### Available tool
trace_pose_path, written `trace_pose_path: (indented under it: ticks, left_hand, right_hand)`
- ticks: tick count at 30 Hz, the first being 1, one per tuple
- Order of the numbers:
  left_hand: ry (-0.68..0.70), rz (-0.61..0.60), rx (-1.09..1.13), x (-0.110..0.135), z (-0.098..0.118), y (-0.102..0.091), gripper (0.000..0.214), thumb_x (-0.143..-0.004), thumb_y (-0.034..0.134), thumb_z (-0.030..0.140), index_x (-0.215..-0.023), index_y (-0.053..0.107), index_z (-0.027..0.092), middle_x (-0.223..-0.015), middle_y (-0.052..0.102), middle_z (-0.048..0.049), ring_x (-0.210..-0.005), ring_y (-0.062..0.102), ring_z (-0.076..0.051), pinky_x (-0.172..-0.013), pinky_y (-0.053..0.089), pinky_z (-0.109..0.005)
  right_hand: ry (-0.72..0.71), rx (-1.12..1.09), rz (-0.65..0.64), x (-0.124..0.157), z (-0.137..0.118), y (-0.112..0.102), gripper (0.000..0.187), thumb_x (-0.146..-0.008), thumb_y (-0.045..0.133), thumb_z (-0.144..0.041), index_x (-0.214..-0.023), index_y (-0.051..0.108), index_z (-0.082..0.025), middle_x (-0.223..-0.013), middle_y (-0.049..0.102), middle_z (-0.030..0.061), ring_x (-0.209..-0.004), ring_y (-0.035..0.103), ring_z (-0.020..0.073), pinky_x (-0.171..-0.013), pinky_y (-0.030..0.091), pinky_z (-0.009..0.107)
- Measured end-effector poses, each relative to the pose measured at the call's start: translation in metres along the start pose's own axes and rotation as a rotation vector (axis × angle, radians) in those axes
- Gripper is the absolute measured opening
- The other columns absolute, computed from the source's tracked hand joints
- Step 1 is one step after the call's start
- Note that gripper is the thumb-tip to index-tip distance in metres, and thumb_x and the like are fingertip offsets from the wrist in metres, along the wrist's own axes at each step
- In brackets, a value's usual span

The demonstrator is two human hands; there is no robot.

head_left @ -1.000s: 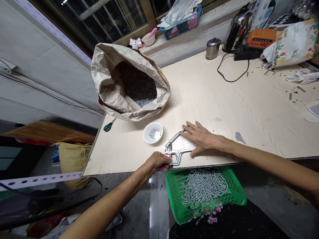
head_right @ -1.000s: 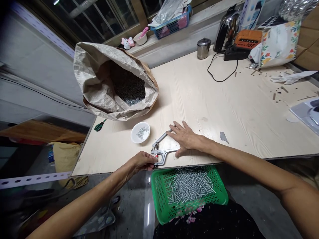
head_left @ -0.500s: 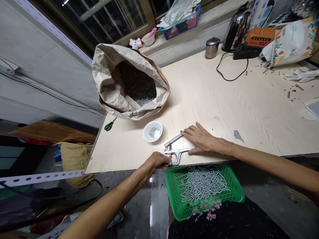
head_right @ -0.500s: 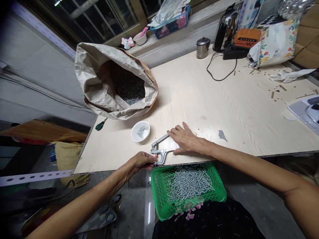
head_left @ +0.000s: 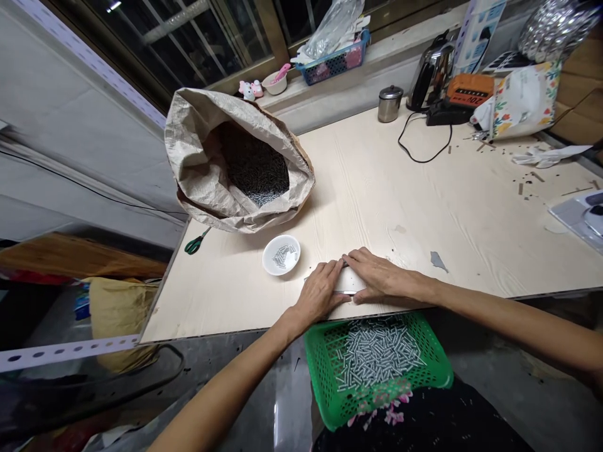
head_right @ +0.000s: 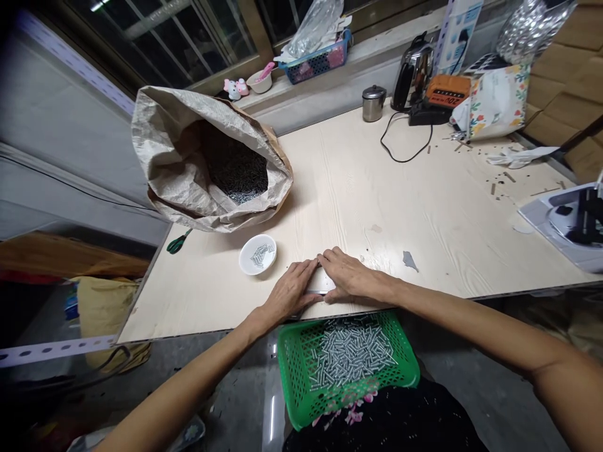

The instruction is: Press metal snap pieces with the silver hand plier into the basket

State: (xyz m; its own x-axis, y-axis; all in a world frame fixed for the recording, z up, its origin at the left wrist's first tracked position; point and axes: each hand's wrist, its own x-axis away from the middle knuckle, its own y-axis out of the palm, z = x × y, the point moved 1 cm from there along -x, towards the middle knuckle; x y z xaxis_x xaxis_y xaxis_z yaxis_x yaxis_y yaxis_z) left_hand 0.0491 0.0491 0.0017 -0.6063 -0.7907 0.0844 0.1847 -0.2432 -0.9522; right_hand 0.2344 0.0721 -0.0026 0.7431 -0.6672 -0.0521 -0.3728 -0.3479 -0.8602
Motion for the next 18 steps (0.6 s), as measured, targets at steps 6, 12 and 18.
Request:
trace_pose_path:
  ticks: [6,12,18]
  left_hand:
    - [-0.030,-0.042,-0.045,-0.012,-0.003,-0.001,0.040,-0.086,0.058,0.039,-0.117,0.053,0.015,-0.100,0.060,-0.0091,-0.095,0.050,-0.024,-0.083,0.046,-0.039]
    - [-0.117,0.095,0.020,-0.018,-0.003,0.008,0.026,-0.094,0.044,0.033,-0.087,0.064,0.016,-0.082,0.060,-0.0064,-0.085,0.052,-0.020,-0.078,0.045,-0.035]
    - [-0.123,0.231,-0.035,0.008,0.012,0.021,0.032,-0.090,0.052,0.027,-0.121,0.053,0.018,-0.132,0.052,-0.0146,-0.125,0.044,-0.029,-0.098,0.044,-0.049]
  right_hand:
    - [0.073,0.043,0.032,0.005,0.005,-0.005,0.026,-0.082,0.066,-0.023,-0.104,0.056,-0.015,-0.103,0.055,0.0103,-0.096,0.049,0.0230,-0.079,0.045,0.036]
    - [0.082,0.133,0.017,-0.012,0.013,0.014,0.017,-0.093,0.048,-0.018,-0.079,0.058,-0.017,-0.085,0.058,0.0068,-0.084,0.050,0.0197,-0.072,0.043,0.032]
    - [0.018,0.156,0.012,-0.007,0.022,-0.001,0.054,-0.074,0.072,-0.048,-0.113,0.056,-0.013,-0.108,0.055,0.0127,-0.094,0.048,0.0256,-0.078,0.043,0.036]
